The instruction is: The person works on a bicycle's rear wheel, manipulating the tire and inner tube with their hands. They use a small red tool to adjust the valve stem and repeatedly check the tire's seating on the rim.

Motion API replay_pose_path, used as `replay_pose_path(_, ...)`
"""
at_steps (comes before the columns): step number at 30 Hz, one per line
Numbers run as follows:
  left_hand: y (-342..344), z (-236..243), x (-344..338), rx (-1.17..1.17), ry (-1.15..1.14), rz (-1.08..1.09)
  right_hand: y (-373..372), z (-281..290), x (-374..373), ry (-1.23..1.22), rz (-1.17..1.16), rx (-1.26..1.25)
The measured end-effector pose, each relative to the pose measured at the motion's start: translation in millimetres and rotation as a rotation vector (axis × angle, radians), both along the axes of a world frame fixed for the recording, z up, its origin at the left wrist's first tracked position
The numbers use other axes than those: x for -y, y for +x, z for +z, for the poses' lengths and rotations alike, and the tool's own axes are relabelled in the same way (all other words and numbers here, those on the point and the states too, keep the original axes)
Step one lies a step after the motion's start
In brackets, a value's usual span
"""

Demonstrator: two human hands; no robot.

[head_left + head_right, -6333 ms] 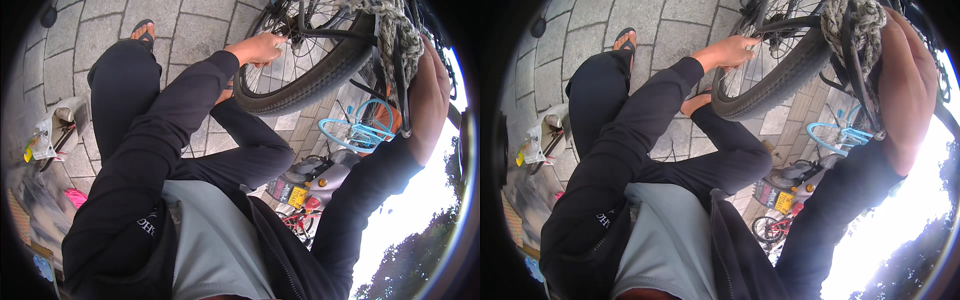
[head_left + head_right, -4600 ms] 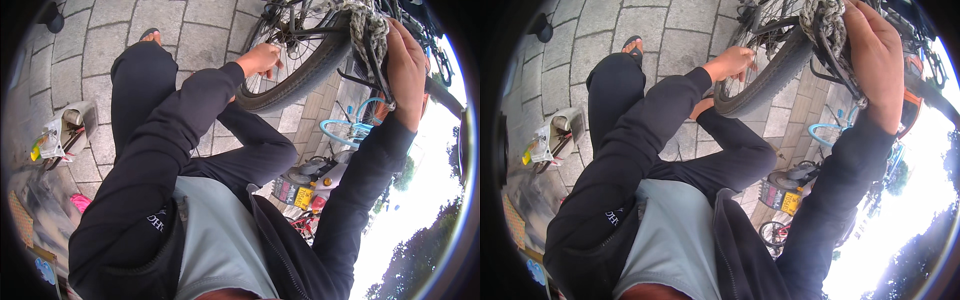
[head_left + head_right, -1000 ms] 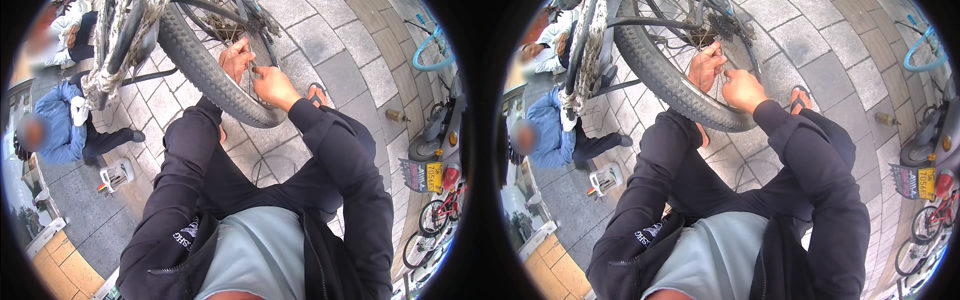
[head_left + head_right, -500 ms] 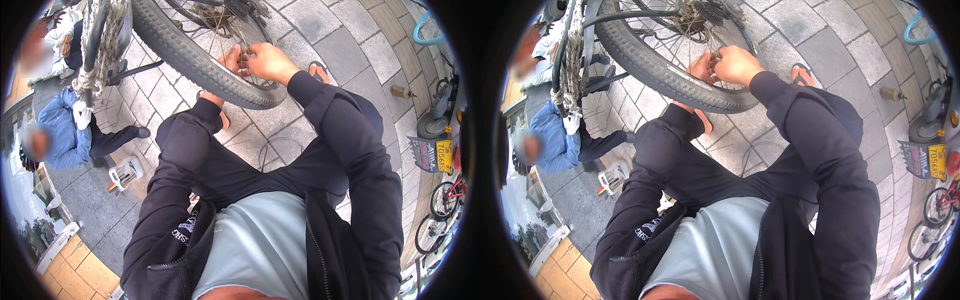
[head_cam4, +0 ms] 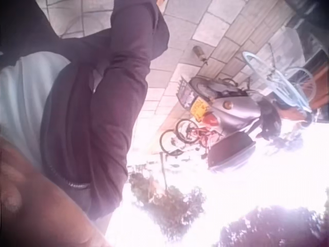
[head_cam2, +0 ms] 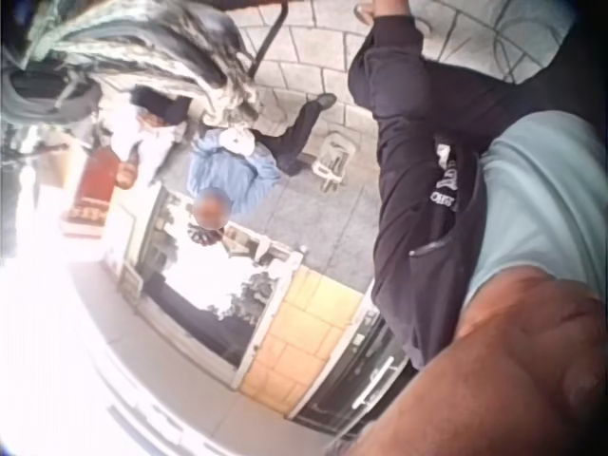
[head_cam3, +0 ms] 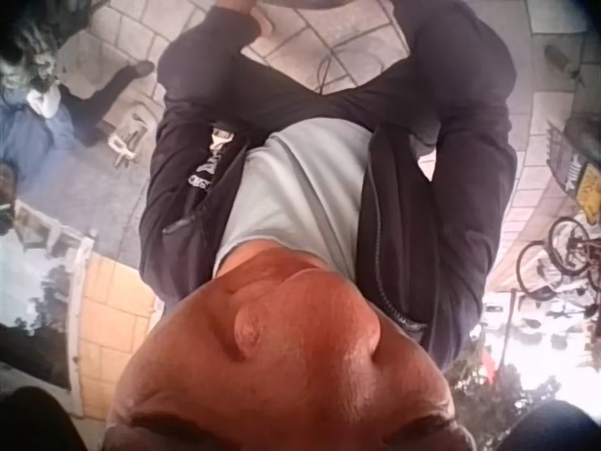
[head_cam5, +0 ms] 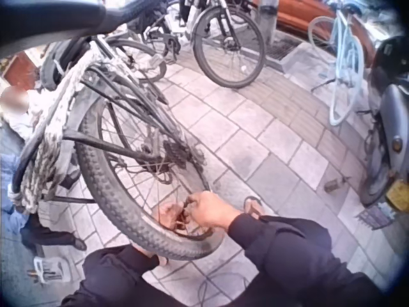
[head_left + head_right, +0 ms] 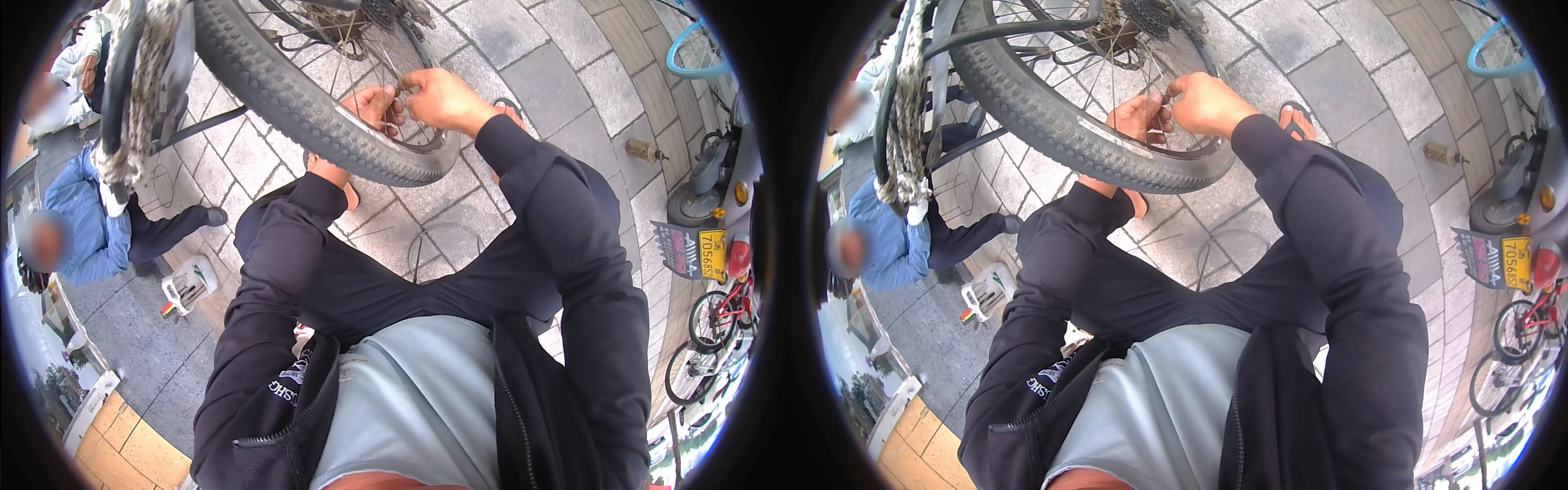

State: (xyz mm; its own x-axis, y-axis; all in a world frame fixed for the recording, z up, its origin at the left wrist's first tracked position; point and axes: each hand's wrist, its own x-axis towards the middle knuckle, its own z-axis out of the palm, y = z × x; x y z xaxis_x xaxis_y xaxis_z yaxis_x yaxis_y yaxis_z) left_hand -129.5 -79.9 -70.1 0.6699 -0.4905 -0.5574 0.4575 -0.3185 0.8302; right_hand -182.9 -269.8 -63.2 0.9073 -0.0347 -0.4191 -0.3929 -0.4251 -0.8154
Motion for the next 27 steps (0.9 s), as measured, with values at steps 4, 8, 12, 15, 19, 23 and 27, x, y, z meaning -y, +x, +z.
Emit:
replay_pose_path(4,2.5,-0.4,-4.3,0.130,0.076,-0.072,1.2,-0.9,0.4,0.093,0.011,-0.085)
replay_pose_path(8,1.9,5.0,-1.5,0.113,0.076,-0.038,-0.4,10.6,2.3,0.152,0.028,-0.160)
replay_pose_path(12,4.4,8.7,3.6,0.068,0.075,-0.026,-1.0,5.9,5.3,0.232,0.008,-0.199)
replay_pose_path(15,-1.4,3.7,0.5,-0.070,0.016,0.092,-3.4,6.7,0.2,0.247,-0.010,-0.192)
replay_pose_path(19,-21.7,24.6,4.8,-0.296,0.017,0.292,-3.6,6.1,-0.3,0.192,0.000,-0.160)
replay_pose_path(23,-20.6,26.9,1.1,-0.228,-0.036,0.271,-1.3,5.9,-4.5,0.185,-0.014,-0.156)
replay_pose_path(27,-12.1,49.0,2.0,-0.242,-0.098,0.390,7.3,16.4,-4.5,0.321,-0.057,-0.140)
